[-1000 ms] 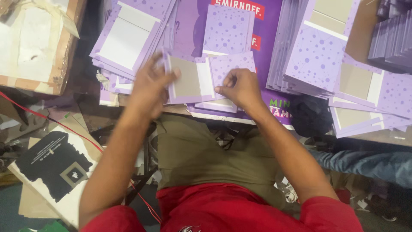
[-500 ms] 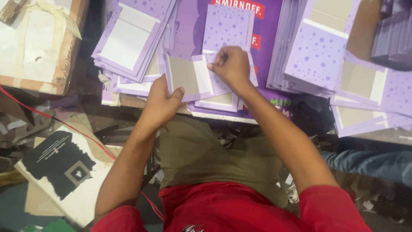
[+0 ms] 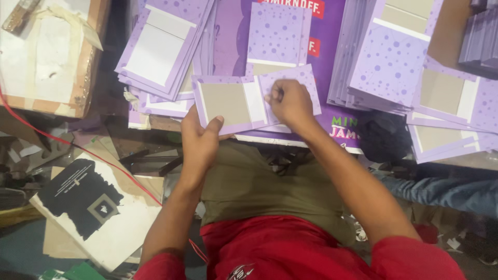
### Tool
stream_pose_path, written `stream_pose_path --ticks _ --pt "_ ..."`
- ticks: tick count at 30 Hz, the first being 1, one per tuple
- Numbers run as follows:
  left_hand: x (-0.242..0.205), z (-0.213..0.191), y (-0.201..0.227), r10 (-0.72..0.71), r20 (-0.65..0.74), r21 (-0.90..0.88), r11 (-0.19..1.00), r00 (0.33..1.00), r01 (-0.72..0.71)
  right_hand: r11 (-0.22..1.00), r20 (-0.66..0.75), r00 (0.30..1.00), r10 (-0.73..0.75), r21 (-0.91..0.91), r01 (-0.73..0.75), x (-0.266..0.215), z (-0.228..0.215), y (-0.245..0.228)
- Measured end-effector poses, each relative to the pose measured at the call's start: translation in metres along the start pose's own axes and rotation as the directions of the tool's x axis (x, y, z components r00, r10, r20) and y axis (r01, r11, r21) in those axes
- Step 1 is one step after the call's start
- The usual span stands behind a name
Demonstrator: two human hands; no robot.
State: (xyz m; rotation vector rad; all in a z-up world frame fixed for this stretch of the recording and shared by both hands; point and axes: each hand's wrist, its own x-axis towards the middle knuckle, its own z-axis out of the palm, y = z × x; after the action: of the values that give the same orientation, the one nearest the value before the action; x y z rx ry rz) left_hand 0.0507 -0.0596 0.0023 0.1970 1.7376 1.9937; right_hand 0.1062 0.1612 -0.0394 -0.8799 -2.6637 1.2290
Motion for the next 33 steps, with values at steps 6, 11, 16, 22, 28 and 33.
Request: stream_pose_path --ticks 6,11,16,22,28,33 --pt "0.001 0.001 0.0 0.043 -0.006 -0.003 0.999 0.999 -0.043 0.999 0.105 0.994 -0.04 -0.027 0.043 -0.017 -0.011 0.002" --pt "0.001 -0.003 0.0 0.293 0.003 0.718 0.665 0.956 -0.206 0.974 0.128 0.986 -0.102 -0.188 0.125 -0.018 -0.027 -0.009" --pt "0.02 0.028 -0.012 0.605 0.354 0.902 -0.017 0.714 -0.432 0.884 -0.045 0.976 -0.214 -0.434 0.174 -0.015 -0.045 -0.027" --pt "0.091 0.054 -0.027 0.461 0.327 0.831 0.275 0.825 -0.484 0.997 -0.15 0.988 0.027 -0.068 -0.038 -0.022 -0.047 -0.008" --pt "0.099 0.058 -0.036 0.304 0.25 0.913 0.242 0.92 -0.328 0.719 0.154 0.983 0.097 0.673 -0.176 -0.013 -0.052 0.03" --pt "0.101 0.064 -0.037 0.336 0.206 0.924 0.242 0.919 -0.296 0.759 0.092 0.996 0.001 0.649 -0.06 -0.014 -0.047 0.03"
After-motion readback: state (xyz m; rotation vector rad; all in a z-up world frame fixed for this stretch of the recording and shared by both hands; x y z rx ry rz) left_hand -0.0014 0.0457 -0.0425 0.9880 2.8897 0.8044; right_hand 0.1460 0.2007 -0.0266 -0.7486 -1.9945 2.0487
